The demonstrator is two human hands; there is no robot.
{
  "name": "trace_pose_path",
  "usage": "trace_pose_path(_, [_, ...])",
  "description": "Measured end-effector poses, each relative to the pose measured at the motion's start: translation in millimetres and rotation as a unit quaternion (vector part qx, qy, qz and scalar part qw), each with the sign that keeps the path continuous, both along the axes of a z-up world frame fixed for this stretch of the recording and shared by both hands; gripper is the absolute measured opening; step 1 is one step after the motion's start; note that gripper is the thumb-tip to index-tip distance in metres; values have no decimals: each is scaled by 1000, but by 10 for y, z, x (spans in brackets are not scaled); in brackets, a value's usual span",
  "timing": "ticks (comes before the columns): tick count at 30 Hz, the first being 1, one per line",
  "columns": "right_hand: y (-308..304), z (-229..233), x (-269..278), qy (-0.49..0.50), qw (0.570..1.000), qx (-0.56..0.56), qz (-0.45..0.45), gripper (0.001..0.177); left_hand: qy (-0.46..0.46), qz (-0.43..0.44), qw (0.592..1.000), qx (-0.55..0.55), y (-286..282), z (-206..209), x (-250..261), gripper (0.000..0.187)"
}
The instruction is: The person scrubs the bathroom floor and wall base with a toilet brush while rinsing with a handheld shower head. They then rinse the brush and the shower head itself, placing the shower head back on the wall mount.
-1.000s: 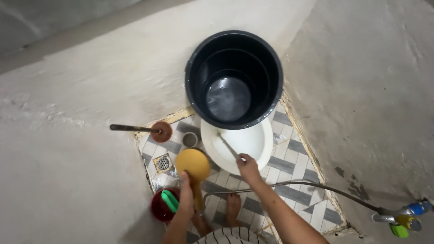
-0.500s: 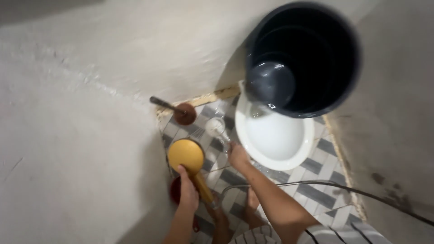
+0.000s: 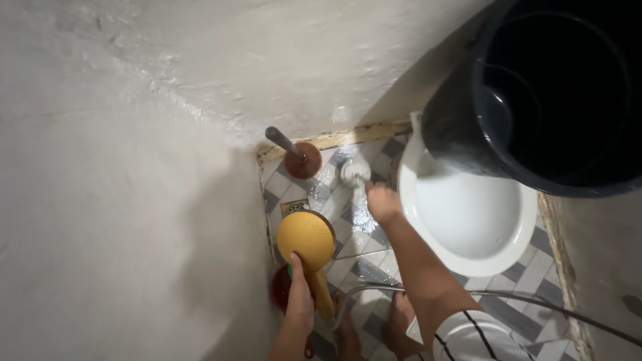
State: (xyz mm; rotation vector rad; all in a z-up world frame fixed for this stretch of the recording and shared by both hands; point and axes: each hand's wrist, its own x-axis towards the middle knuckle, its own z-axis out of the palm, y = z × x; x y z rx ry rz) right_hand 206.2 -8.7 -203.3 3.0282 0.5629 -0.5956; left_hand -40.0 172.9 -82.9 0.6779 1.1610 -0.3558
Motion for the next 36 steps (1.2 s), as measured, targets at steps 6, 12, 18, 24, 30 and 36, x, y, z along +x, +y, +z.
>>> trace_pose_path(6, [114, 42, 696, -26, 984, 47, -167, 21, -73, 29, 997, 3, 68, -222, 30, 82])
trace_pose_path(12, [-354, 544, -3, -31, 904, 285, -317, 31, -52, 72, 996, 2, 18, -235, -20, 81])
trace_pose_path(18, [-667, -367, -1119, 83, 849, 285, -437, 29, -79, 100, 992, 0, -25, -433, -42, 81])
trace_pose_path(24, [-929, -1552, -965, -14, 897, 208, -390, 28, -35, 44, 998, 25, 142, -466, -5, 61])
trace_pose_path(30, [-3, -2832, -1138, -83, 995, -38, 43, 35, -64, 84, 993, 59, 321, -783, -77, 61])
trace_pose_path(36, [402, -2583, -2240, 136, 973, 162, -89, 34, -66, 112, 989, 67, 328, -789, -168, 54])
